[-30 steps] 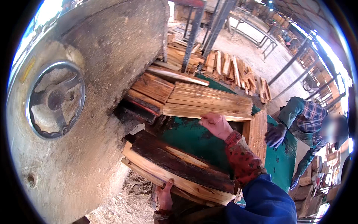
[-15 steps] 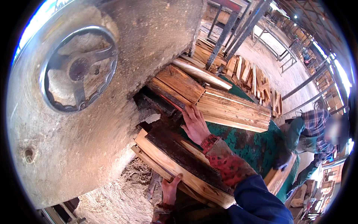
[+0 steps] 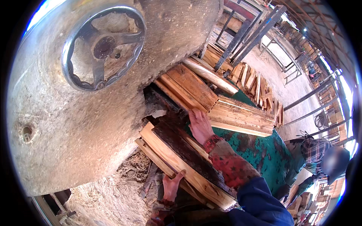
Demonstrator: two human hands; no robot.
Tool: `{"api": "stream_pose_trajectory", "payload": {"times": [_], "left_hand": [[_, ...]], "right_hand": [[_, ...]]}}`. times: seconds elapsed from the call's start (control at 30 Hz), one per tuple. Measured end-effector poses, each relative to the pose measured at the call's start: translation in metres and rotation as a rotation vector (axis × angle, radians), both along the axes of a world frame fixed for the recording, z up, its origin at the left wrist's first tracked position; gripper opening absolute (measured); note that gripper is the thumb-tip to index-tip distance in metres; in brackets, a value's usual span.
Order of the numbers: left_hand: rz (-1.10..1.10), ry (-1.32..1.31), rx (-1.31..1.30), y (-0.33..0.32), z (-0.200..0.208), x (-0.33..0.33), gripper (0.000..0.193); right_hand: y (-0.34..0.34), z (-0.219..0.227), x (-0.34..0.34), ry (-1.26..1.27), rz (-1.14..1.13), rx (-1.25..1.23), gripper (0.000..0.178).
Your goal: The person picks up processed wooden planks from a green conveyor table and stacks them in a pile. The person repeatedly lifts and places planks by hand, building a growing stack of lumber in a workshop.
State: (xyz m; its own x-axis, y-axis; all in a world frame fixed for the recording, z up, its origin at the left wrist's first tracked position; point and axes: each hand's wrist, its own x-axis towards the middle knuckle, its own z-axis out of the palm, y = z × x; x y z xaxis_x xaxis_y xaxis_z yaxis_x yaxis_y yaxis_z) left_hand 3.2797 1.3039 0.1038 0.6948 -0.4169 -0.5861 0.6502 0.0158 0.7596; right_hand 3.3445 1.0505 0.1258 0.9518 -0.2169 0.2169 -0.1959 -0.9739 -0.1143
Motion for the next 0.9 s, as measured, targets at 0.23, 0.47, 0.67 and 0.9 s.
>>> {"api": "stream_pose_trajectory", "payload": {"times": [0.23,0.47,0.67,0.9], "left_hand": [[0.025,-0.005,-0.014,-0.002,-0.016,-0.006,0.055],[0.039,0.030,-0.025,-0.002,-0.014,-0.006,0.060],[0.046,-0.018,-0.041,-0.001,-0.015,-0.008,0.062],[0.040,0.009,-0.061,-0.003,-0.020,-0.008,0.061]], "right_hand": [[0.008,-0.024,0.036,-0.015,-0.058,-0.073,0.037],[0.008,0.003,0.002,0.065,-0.082,0.028,0.021],[0.011,0.020,-0.042,0.039,-0.106,0.236,0.025],[0.003,0.019,-0.101,-0.204,-0.158,0.536,0.029]]}}
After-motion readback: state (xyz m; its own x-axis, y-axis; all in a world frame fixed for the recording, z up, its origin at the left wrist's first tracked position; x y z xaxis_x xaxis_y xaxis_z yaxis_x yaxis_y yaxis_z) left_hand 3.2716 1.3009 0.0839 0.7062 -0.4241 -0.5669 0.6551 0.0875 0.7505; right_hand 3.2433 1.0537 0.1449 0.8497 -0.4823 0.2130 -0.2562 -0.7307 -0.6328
